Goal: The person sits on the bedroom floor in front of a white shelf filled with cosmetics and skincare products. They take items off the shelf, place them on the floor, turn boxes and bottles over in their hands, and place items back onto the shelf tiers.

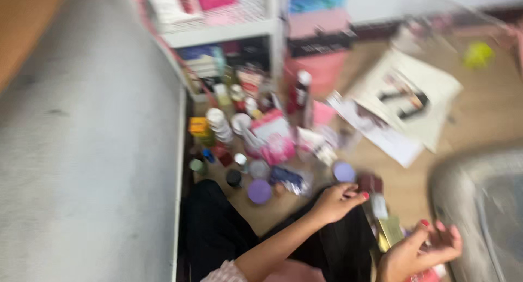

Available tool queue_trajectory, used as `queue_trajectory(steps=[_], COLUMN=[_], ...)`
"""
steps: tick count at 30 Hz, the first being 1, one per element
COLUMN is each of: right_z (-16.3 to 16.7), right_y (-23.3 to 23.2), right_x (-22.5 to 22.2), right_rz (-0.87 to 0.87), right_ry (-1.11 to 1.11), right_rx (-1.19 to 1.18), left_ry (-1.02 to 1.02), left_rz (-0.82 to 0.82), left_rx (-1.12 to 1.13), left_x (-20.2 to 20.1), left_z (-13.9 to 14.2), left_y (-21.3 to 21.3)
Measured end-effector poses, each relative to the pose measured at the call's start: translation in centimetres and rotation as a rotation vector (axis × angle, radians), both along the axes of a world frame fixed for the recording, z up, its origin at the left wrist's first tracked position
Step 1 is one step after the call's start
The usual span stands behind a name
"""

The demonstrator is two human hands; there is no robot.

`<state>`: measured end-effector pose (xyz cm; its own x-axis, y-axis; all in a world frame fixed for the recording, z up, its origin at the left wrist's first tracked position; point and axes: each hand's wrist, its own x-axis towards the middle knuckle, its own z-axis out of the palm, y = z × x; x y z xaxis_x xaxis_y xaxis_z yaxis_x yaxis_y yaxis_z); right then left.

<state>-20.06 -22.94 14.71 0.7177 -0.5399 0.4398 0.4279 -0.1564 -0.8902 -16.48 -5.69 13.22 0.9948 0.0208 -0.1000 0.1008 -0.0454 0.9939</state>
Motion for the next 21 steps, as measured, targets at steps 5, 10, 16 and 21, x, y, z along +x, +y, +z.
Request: queue_trajectory(steps=[5,10,16,21], right_z=[10.0,15.2,19.5,22.8], right_y=[18.3,33.3,49.5,55.8], right_x=[8.9,18.0,37.7,50.2], right_rz=[0.605,0.980,0.733,0.299], right_ry=[-0.012,-0.098,-0.359,-0.404], right_rx=[0.154,0.005,-0.552,-0.863], left_ry=[-0.280,-0.510,-0.670,-0.581], left_rz=[0.242,0.465,0.801,0.869], left_rx=[-0.322,-0.124,0.655,1.038], left_x=[5.0,10.1,28.4,41.4], left_z=[9.4,16.6,21.6,25.4], left_y=[13.7,26.3,41.6,47.3])
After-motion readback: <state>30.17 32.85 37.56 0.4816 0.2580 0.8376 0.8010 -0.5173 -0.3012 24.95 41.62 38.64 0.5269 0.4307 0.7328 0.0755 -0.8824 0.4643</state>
